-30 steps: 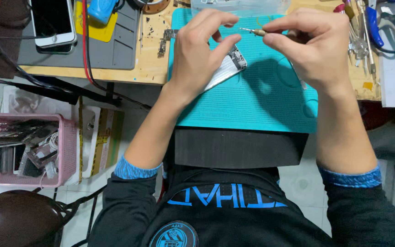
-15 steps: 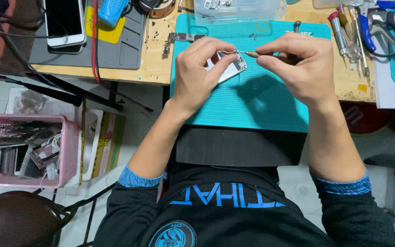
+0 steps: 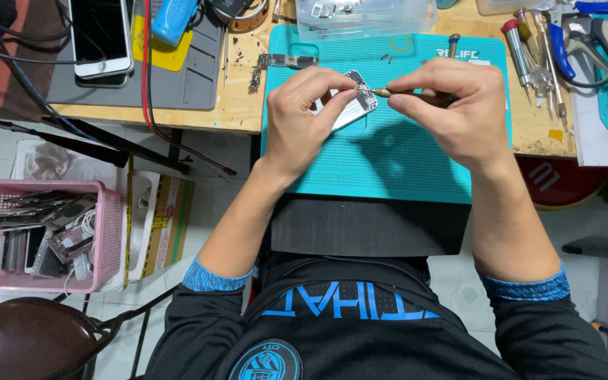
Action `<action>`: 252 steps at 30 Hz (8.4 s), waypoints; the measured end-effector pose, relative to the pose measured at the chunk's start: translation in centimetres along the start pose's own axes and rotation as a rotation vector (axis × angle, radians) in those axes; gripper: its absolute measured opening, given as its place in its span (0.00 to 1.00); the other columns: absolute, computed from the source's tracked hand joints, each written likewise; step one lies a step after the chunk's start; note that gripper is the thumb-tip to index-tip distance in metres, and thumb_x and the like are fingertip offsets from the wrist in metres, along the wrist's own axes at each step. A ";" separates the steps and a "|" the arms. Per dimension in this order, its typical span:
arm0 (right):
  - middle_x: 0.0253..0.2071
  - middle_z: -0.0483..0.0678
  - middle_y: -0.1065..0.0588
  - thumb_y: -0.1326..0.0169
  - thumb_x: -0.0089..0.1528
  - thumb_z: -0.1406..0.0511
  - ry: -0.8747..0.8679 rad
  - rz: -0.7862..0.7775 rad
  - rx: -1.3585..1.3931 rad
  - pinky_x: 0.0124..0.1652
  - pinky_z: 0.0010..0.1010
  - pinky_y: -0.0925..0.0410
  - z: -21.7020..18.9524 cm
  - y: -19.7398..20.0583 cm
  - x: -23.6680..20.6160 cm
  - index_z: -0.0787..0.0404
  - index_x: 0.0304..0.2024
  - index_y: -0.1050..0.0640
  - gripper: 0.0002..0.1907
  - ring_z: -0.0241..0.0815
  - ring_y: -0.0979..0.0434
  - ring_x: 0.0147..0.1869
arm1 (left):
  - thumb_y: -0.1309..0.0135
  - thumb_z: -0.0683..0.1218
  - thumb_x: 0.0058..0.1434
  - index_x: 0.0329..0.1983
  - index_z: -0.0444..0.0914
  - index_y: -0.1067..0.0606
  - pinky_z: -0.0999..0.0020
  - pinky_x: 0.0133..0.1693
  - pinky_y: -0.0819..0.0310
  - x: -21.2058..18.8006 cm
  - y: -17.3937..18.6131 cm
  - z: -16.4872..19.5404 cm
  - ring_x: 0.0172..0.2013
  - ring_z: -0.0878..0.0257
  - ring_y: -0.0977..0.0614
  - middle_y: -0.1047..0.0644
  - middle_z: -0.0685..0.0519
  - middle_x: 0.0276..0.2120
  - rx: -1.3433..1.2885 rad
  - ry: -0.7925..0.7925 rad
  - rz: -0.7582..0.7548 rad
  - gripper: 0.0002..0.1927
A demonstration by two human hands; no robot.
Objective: The person works on a disassembled smartphone at a repair bench, using a screwdriver to remove and reinstall small screws and reposition internal components and the phone frame on a silicone mat. They handle the phone chassis, battery area, and small parts, turning the device over as they work.
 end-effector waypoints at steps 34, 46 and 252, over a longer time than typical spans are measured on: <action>0.31 0.44 0.23 0.36 0.64 0.69 -0.137 0.014 -0.068 0.27 0.25 0.42 3.1 -3.5 -0.3 0.64 0.45 0.16 0.08 0.29 0.34 0.26 | 0.39 0.37 0.61 0.44 0.32 0.20 0.58 0.43 0.26 -2.5 5.6 -4.7 0.41 0.50 0.21 0.20 0.45 0.38 0.392 0.138 -0.070 0.09; 0.34 0.46 0.22 0.35 0.62 0.69 -0.128 0.016 -0.086 0.29 0.24 0.37 2.8 -5.8 -1.1 0.64 0.43 0.16 0.08 0.31 0.30 0.29 | 0.40 0.36 0.61 0.42 0.31 0.20 0.63 0.35 0.24 -3.0 3.5 -4.5 0.32 0.55 0.17 0.20 0.45 0.34 0.227 0.153 -0.074 0.07; 0.39 0.55 0.19 0.33 0.67 0.72 0.182 0.044 -0.485 0.39 0.35 0.27 7.3 0.4 9.1 0.69 0.45 0.18 0.07 0.46 0.17 0.41 | 0.23 0.55 0.36 0.48 0.30 0.25 0.54 0.45 0.34 -1.8 -2.1 -2.6 0.45 0.49 0.29 0.29 0.46 0.41 0.481 0.003 -0.370 0.40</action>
Point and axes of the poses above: each hand's wrist, its own x-axis towards the middle knuckle, its own y-axis out of the back of the hand, z = x × y, the point moved 9 cm from there along x, towards the middle knuckle
